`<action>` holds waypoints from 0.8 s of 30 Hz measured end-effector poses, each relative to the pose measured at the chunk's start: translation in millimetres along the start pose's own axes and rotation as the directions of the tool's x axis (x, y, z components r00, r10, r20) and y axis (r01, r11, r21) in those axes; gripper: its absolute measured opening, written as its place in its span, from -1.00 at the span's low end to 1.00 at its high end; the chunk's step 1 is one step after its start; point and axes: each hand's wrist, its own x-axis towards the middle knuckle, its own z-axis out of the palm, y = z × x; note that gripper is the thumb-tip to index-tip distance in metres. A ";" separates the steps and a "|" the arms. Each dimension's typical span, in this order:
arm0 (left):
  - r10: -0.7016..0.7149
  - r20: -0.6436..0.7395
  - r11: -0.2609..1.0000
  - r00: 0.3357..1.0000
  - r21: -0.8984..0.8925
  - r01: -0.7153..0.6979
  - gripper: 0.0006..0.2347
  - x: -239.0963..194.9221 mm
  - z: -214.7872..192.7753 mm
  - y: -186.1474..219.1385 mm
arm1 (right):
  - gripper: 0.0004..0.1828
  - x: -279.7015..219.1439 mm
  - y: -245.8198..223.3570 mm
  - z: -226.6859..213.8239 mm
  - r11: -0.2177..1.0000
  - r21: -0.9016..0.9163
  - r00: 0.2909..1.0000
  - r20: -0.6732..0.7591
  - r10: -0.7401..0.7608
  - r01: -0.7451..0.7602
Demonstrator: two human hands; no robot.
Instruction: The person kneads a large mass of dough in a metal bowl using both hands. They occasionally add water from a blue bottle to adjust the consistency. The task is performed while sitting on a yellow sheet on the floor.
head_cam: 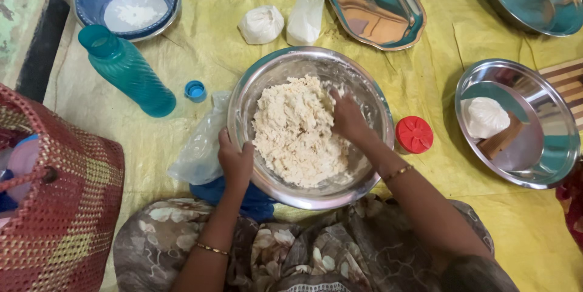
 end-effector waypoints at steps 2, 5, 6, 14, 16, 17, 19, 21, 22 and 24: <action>-0.031 0.006 0.999 0.999 0.006 0.031 -0.41 7.7 -4.7 1.2 | 0.10 16.5 9.6 -0.6 0.994 -0.059 0.989 -0.113 -0.094 0.088; 0.010 0.006 0.998 1.000 -0.061 -0.009 -0.47 15.0 -12.1 2.2 | -0.05 30.3 28.0 1.8 0.990 -0.021 0.950 -0.277 -0.143 0.143; 0.012 0.007 0.998 1.000 -0.060 -0.012 -0.47 17.4 -12.9 3.1 | -0.06 34.5 34.4 -0.5 0.981 0.057 0.923 -0.352 -0.155 0.186; 0.043 -0.007 0.995 0.999 -0.093 -0.043 -0.49 18.1 -15.5 8.8 | -0.02 19.9 53.8 15.3 0.997 -0.074 0.958 -0.285 -0.028 0.007; 0.015 0.006 0.994 1.000 -0.104 -0.014 -0.51 16.4 -16.2 10.0 | -0.10 13.7 58.1 30.8 0.984 -0.132 0.982 -0.156 0.102 -0.123; 0.002 0.012 0.994 1.000 -0.110 -0.001 -0.52 16.1 -16.1 10.6 | -0.25 13.7 61.7 36.8 0.981 -0.196 0.991 -0.130 -0.020 -0.006; 0.000 0.009 0.994 1.000 -0.108 0.001 -0.51 17.1 -16.0 11.2 | -0.46 13.4 69.4 47.8 0.923 -0.310 0.966 -0.048 -0.254 0.227; -0.014 -0.001 0.994 1.000 -0.113 0.013 -0.53 16.0 -15.4 11.2 | -0.39 2.8 79.1 54.5 0.948 -0.231 0.965 0.191 -0.177 0.220; -0.026 -0.010 0.993 1.000 -0.119 0.024 -0.54 15.1 -14.8 11.3 | -0.35 -4.8 80.6 58.4 0.958 -0.193 0.940 0.310 -0.144 0.210; -0.037 -0.034 0.991 0.999 -0.132 0.032 -0.57 14.1 -12.6 12.0 | -0.39 -33.0 75.1 71.0 0.921 -0.177 0.927 0.217 -0.306 0.346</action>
